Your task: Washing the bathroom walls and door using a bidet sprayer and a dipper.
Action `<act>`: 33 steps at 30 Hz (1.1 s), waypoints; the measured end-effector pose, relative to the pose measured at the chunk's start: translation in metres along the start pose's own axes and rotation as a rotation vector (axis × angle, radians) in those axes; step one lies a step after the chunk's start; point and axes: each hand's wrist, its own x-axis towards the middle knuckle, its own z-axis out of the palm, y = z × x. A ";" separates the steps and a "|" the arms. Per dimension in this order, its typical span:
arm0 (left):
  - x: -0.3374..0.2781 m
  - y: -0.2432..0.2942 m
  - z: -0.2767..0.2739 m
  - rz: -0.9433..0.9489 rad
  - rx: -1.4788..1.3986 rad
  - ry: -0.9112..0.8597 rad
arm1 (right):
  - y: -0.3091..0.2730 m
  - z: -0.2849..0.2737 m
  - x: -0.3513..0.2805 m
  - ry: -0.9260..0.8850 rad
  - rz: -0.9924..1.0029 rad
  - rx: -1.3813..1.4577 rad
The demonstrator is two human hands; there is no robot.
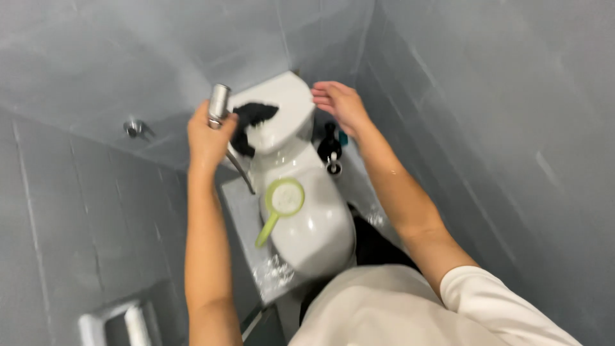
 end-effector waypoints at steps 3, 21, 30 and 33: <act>0.023 0.045 0.035 -0.026 0.026 -0.006 | -0.058 0.041 0.044 -0.118 -0.029 0.077; 0.123 0.040 0.209 0.001 0.045 0.501 | -0.069 0.063 0.224 -0.403 0.307 0.395; 0.129 0.038 0.214 -0.058 0.017 0.505 | -0.052 0.061 0.275 -0.381 0.435 0.508; 0.131 0.045 0.202 -0.140 -0.036 0.496 | -0.084 0.076 0.290 -0.487 0.523 0.724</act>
